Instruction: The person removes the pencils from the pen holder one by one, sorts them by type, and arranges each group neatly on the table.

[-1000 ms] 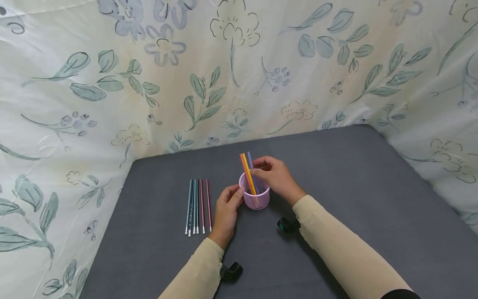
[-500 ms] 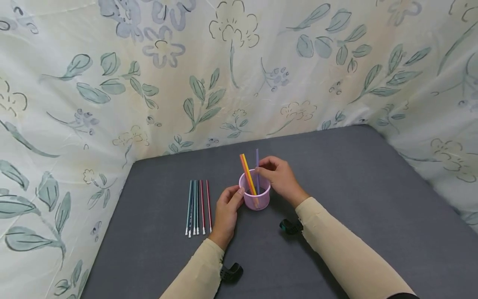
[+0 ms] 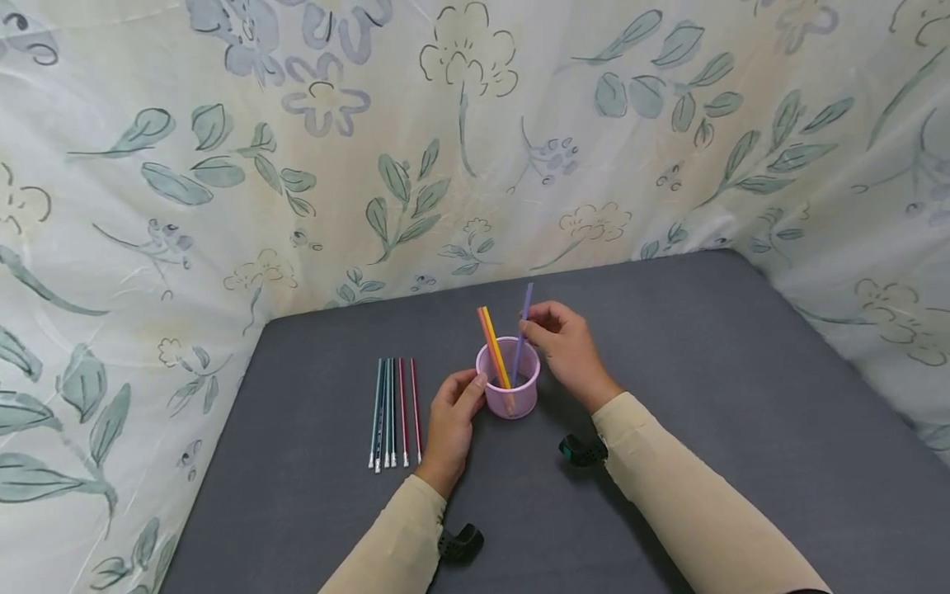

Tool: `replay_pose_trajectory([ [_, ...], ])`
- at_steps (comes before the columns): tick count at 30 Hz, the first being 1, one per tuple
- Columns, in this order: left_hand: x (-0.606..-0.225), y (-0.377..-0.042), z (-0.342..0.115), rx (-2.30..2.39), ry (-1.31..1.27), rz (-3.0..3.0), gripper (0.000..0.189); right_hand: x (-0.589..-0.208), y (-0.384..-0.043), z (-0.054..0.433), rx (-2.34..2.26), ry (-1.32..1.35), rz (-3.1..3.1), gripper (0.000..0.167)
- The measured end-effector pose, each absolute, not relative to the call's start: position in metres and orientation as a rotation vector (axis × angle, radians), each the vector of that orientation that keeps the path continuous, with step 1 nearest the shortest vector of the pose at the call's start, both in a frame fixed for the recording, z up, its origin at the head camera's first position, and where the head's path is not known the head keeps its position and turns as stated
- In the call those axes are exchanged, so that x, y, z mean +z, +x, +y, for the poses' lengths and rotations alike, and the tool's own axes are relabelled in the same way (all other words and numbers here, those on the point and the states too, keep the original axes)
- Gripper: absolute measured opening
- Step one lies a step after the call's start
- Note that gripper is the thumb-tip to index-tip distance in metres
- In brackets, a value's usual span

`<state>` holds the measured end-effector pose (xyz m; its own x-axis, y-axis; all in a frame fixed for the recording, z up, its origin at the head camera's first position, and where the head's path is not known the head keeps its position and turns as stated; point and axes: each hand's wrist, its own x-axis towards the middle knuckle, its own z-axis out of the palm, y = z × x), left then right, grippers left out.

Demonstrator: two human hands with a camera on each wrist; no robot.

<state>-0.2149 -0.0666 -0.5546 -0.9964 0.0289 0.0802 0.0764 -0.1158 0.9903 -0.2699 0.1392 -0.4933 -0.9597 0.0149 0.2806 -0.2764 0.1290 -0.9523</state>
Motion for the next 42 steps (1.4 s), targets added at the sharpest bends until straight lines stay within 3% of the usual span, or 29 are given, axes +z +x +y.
replay_pose_trajectory([
  [18,-0.556,-0.210,-0.071,-2.306,-0.151,-2.093,0.044,-0.477,-0.262,0.146,2.141,0.161,-1.903,0.031],
  [42,-0.552,-0.210,-0.071,-2.304,-0.132,-2.120,0.043,-0.462,-0.265,0.171,2.266,0.069,-1.761,0.029],
])
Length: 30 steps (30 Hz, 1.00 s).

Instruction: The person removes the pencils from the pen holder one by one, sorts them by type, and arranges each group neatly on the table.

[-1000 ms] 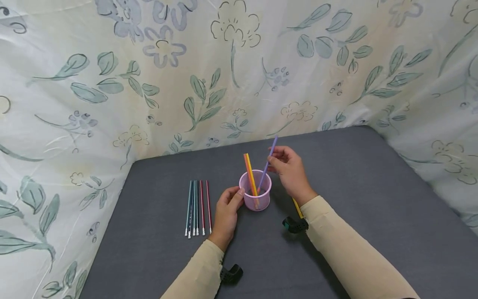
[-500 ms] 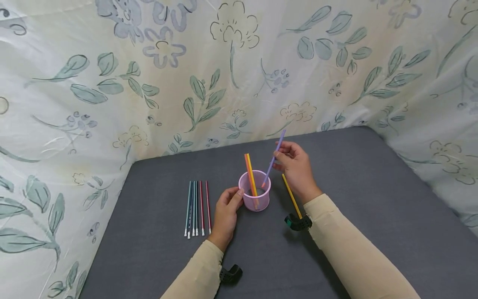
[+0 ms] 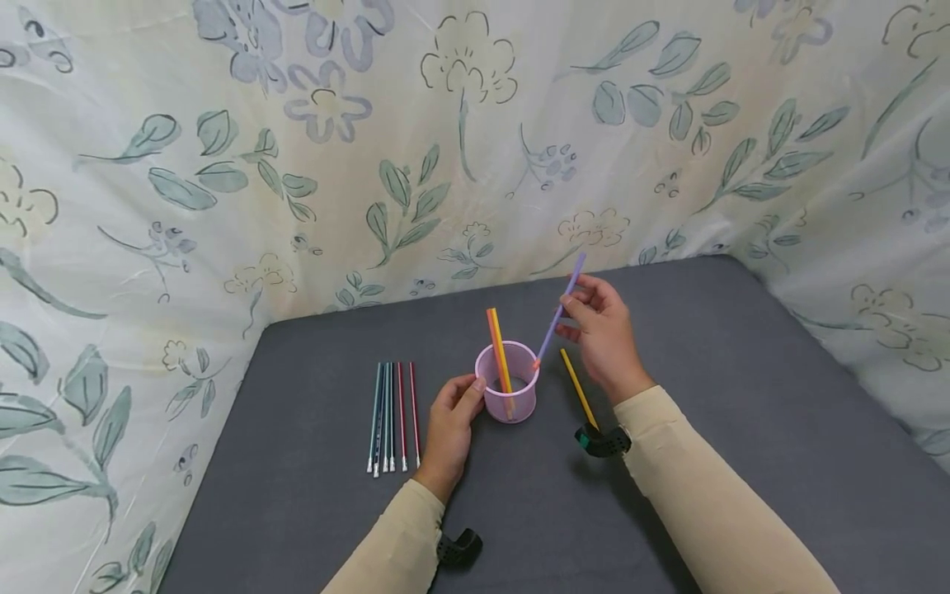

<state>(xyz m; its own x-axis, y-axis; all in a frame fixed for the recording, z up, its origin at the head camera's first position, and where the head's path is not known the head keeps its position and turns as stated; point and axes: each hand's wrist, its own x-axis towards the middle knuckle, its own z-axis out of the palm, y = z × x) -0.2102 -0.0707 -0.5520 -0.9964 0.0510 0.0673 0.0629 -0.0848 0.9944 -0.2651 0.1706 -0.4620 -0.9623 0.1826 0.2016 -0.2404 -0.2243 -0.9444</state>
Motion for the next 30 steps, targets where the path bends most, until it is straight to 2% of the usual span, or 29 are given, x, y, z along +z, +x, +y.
replay_pose_trajectory([
  [12,-0.553,-0.210,-0.071,-2.270,-0.150,-2.129,0.042,-0.455,-0.260,0.185,2.328,0.001,-1.571,0.030],
  [19,-0.555,-0.210,-0.074,-2.291,-0.152,-2.126,0.041,-0.462,-0.257,0.192,2.293,-0.017,-1.678,0.037],
  [30,-0.556,-0.210,-0.076,-2.284,-0.159,-2.147,0.043,-0.478,-0.248,0.211,2.237,-0.068,-1.863,0.036],
])
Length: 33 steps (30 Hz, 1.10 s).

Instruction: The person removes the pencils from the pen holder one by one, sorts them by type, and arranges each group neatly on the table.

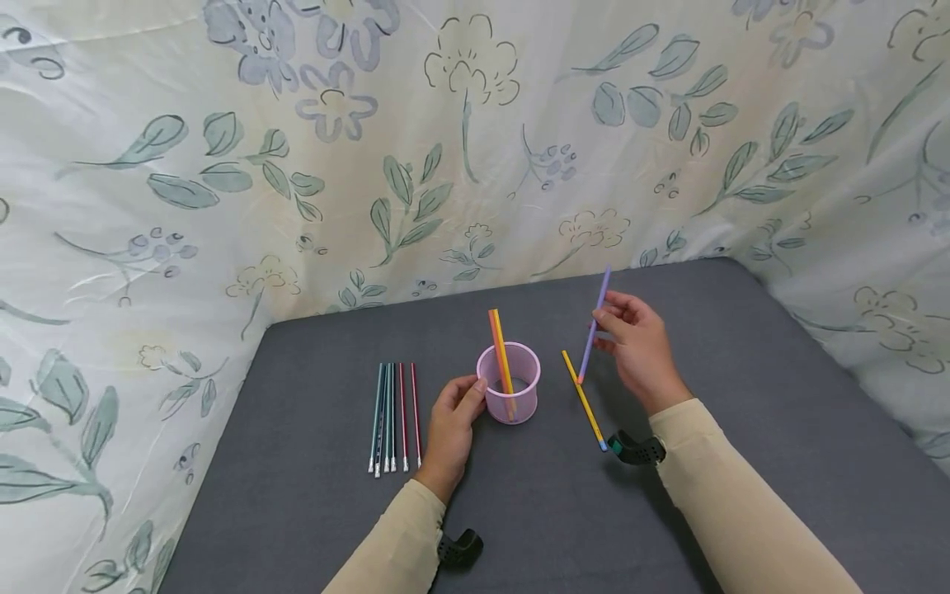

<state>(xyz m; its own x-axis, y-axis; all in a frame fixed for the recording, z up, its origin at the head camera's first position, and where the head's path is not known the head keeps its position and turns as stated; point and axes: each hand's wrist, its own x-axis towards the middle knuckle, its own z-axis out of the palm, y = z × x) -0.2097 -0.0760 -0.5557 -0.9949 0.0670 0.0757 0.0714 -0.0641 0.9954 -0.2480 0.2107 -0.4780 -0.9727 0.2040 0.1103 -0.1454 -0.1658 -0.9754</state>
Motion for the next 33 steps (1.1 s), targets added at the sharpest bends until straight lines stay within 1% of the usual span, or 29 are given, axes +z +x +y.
replay_pose_trajectory([
  [8,-0.554,-0.210,-0.075,-2.275,-0.146,-2.158,0.044,-0.489,-0.243,0.220,2.132,-0.078,-2.106,0.047],
  [13,-0.552,-0.210,-0.075,-2.289,-0.160,-2.150,0.043,-0.499,-0.243,0.226,2.108,-0.066,-2.199,0.049],
  [22,-0.550,-0.208,-0.074,-2.298,-0.174,-2.126,0.043,-0.518,-0.240,0.237,2.102,-0.041,-2.318,0.048],
  [33,-0.555,-0.208,-0.076,-2.275,-0.186,-2.137,0.044,-0.535,-0.236,0.237,2.095,0.043,-2.399,0.045],
])
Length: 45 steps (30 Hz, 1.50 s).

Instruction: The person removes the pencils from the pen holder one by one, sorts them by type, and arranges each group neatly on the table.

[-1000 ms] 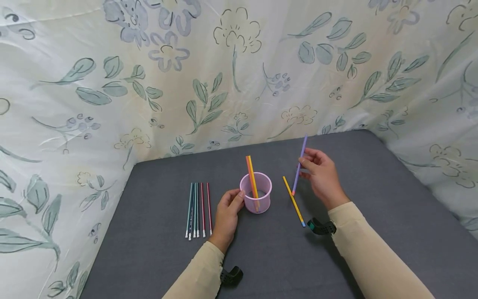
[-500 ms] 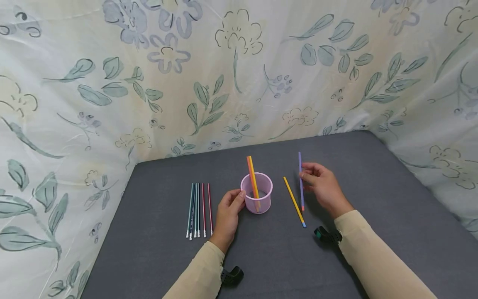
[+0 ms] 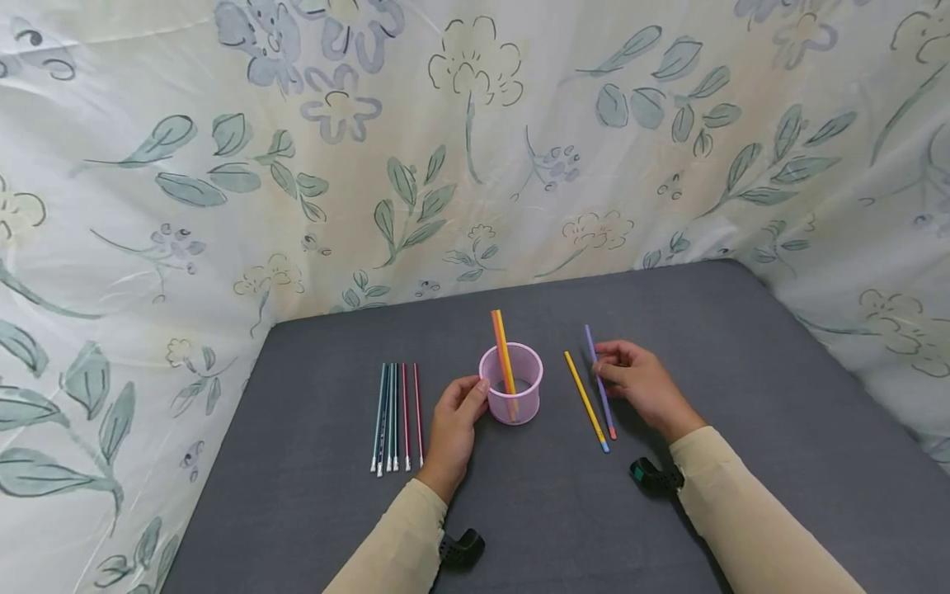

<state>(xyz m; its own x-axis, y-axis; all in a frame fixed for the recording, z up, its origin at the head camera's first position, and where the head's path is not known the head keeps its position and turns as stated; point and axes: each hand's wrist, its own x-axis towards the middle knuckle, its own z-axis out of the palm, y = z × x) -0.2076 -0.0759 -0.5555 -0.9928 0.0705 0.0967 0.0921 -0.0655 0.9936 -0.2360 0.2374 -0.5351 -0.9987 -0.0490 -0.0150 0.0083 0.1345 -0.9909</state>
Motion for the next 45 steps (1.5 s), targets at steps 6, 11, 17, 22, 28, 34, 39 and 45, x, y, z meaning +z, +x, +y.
replay_pose_trajectory([
  [6,-0.557,-0.208,-0.077,-2.283,-0.190,-2.138,0.043,-0.535,-0.234,0.236,-1.935,-0.059,2.410,0.042],
  [11,-0.557,-0.209,-0.077,-2.288,-0.183,-2.138,0.043,-0.533,-0.232,0.233,-1.862,-0.053,2.458,0.041],
  [17,-0.557,-0.209,-0.076,-2.278,-0.183,-2.142,0.044,-0.532,-0.230,0.231,-1.767,-0.029,2.520,0.039],
  [22,-0.556,-0.207,-0.076,-2.272,-0.189,-2.140,0.044,-0.532,-0.230,0.230,-1.725,0.008,2.544,0.037],
  [28,-0.556,-0.207,-0.075,-2.275,-0.186,-2.133,0.043,-0.533,-0.231,0.232,-1.724,0.003,2.557,0.036],
  [34,-0.557,-0.207,-0.075,-2.280,-0.161,-2.148,0.042,-0.533,-0.230,0.233,-1.797,-0.045,2.548,0.035],
  [39,-0.557,-0.208,-0.075,-2.278,-0.160,-2.151,0.043,-0.531,-0.227,0.232,-1.872,-0.104,2.544,0.037],
  [45,-0.555,-0.207,-0.075,-2.280,-0.171,-2.148,0.044,-0.527,-0.224,0.227,-1.897,-0.161,2.564,0.038],
])
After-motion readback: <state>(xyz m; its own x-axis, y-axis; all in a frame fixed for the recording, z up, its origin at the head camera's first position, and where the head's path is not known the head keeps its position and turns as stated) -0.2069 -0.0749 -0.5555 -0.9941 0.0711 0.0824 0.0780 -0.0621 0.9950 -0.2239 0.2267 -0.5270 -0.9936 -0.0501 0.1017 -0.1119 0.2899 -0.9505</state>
